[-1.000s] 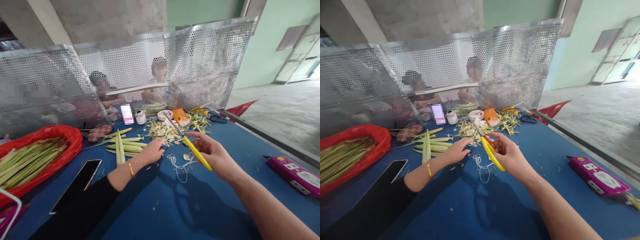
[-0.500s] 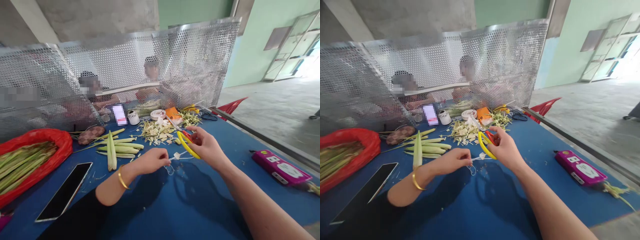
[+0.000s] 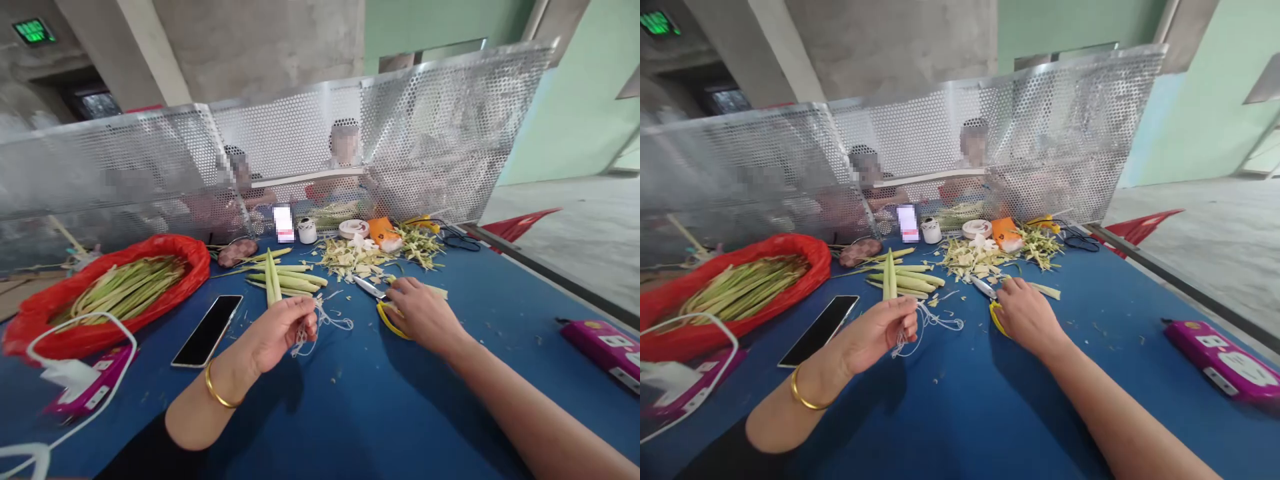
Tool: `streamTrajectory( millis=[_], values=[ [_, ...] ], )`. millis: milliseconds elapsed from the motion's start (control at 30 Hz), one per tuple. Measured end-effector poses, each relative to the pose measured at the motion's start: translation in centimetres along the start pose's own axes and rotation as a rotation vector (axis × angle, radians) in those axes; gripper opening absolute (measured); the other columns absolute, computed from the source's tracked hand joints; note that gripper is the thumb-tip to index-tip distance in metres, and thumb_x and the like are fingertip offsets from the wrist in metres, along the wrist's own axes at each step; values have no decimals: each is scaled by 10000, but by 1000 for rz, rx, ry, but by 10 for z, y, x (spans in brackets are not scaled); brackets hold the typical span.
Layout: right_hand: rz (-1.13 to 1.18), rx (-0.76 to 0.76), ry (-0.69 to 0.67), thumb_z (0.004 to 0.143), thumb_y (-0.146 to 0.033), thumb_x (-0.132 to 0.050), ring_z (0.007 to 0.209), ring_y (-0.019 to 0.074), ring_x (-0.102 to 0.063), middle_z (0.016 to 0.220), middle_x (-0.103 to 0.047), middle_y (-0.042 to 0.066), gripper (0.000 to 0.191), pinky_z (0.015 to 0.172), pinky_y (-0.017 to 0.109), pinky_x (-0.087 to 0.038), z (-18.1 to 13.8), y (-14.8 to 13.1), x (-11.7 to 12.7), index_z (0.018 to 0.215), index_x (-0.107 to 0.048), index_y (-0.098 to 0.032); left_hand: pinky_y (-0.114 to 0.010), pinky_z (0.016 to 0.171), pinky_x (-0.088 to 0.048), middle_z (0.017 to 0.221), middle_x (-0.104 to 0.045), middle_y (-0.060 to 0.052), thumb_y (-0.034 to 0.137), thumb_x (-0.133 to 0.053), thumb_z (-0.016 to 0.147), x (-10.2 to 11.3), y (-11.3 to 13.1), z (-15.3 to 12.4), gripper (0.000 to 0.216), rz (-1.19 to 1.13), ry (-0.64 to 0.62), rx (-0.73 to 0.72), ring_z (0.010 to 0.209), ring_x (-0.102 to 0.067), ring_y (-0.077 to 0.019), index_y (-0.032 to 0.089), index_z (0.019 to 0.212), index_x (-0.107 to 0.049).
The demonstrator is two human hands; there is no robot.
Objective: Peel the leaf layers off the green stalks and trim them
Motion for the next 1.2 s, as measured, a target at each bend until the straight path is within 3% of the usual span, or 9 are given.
streamTrajectory(
  millis=[67,233,333,500,733,867,933,1100,1200],
  values=[
    [301,35,59,882,-326,-539,951,269,-574,993,-666,127,208,838,393,-416,1,-30,3,888,-695,-188,-227,589,-485,582,-516,38,293,-708,771,-8,-4,-2,237,-61,-23,-3,529,-514,-79,162,696,-525],
    [1397,-317,-357,722,-482,-711,836,206,-621,853,-694,62,337,791,331,-448,-6,-97,-54,848,-704,-170,-167,449,-413,565,-522,23,269,-667,803,-21,-10,-2,233,-136,-46,-20,491,-510,-71,144,655,-537],
    [1632,-525,-408,587,-479,-810,732,172,-622,709,-659,33,373,761,309,-448,-11,-107,-74,698,-681,-147,-171,440,-431,583,-555,12,238,-625,837,-6,-13,-2,198,-190,56,-37,492,-534,-76,134,679,-567],
    [1557,-710,-47,503,-471,-845,701,163,-610,687,-655,23,392,683,276,-439,-11,-66,-72,663,-669,-159,-168,420,-441,661,-619,0,200,-609,859,19,-21,-5,121,-341,204,2,538,-603,-87,132,761,-596],
    [1444,-733,120,587,-472,-782,785,192,-594,765,-668,42,366,709,294,-435,-13,-44,-68,765,-678,-169,-134,350,-383,621,-589,30,200,-586,886,24,-26,-5,156,-485,274,36,475,-583,-54,127,749,-574],
    [1283,-688,285,654,-419,-741,791,163,-545,794,-639,3,303,718,273,-413,-16,-39,-50,841,-663,-193,-116,293,-293,606,-570,33,189,-545,909,20,-24,-7,182,-588,231,42,459,-570,-43,129,737,-554],
    [1235,-559,187,707,-402,-701,717,153,-538,711,-613,-5,237,678,274,-412,-12,-55,-45,780,-656,-181,-116,280,-278,598,-564,33,179,-523,921,14,-22,-8,201,-633,199,42,448,-562,-41,127,728,-545],
    [1328,-176,-395,693,-276,-718,584,128,-553,755,-641,-15,312,570,260,-423,-15,-128,-60,984,-632,-200,-127,345,-423,574,-588,14,176,-495,935,1,-22,-11,235,-708,175,98,434,-566,-50,96,730,-577],
    [1211,-130,-508,807,-372,-618,488,106,-476,580,-536,-33,196,502,243,-373,-21,-135,-65,784,-645,-180,-165,483,-539,658,-664,-30,142,-558,897,14,-19,-11,141,-689,276,-2,508,-623,-76,85,784,-618]
  ],
)
Point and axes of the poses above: each hand's wrist, its own z-axis towards the middle knuckle, its own x-axis out of the back of the hand, y = z × x, the point moved 8 cm from there along z, towards the middle knuckle
